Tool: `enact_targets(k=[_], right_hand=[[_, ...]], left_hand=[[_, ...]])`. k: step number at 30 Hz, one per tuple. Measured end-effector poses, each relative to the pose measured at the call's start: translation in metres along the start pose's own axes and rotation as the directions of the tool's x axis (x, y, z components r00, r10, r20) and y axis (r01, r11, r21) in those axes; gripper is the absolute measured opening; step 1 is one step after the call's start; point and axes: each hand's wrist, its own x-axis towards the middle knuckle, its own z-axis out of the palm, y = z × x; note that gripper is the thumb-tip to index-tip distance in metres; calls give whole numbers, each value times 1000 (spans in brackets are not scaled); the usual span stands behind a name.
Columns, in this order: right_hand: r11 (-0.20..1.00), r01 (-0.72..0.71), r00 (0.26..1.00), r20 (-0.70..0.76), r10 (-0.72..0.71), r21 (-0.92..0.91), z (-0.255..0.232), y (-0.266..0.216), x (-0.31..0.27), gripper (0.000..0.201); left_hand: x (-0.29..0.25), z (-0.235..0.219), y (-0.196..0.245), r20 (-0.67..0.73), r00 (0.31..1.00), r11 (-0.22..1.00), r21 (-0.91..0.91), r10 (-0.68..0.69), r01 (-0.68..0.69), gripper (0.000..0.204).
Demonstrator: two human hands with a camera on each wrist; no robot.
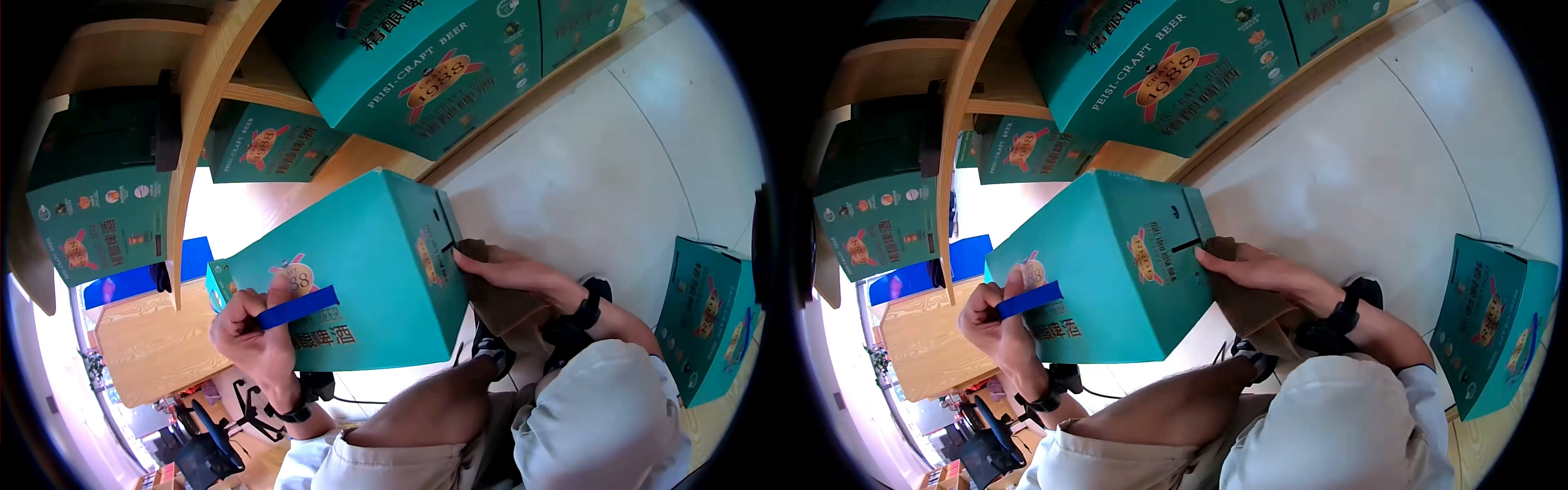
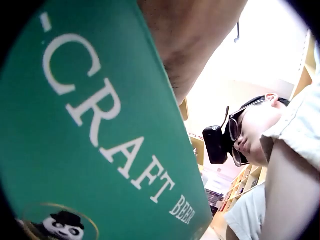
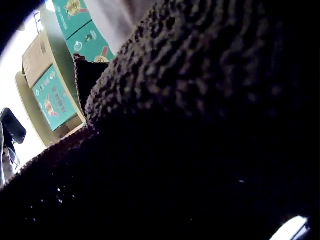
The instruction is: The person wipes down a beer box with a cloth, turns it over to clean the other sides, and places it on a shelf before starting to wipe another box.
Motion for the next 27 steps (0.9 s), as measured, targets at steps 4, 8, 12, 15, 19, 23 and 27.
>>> enact_targets(k=[4,8,12,15,19,23,27], right_hand=[[998,57,997,49,-57,-3,12,-20,9,90],[1000,-5,998,63,5,-6,12,-37,23,92],[999,46,999,28,-45,-24,10,-35,46,91],[999,46,998,49,-46,18,11,-47,48,93],[998,49,998,30,-50,43,13,-59,49,95],[997,68,998,-15,-67,35,9,-53,63,94],[998,61,998,-25,-61,9,6,-54,67,94]], left_hand=[[9,-2,-3,-74,996,999,1,-52,52,51],[21,-8,-17,-113,992,996,65,-49,56,53],[33,-4,-24,-127,991,999,9,-51,52,53],[41,-3,-29,-132,989,997,24,-69,72,53],[52,1,-39,-132,990,999,10,-47,49,53],[60,5,-42,-101,993,997,34,-67,71,52],[70,10,-43,-86,994,998,-12,-65,64,51]])
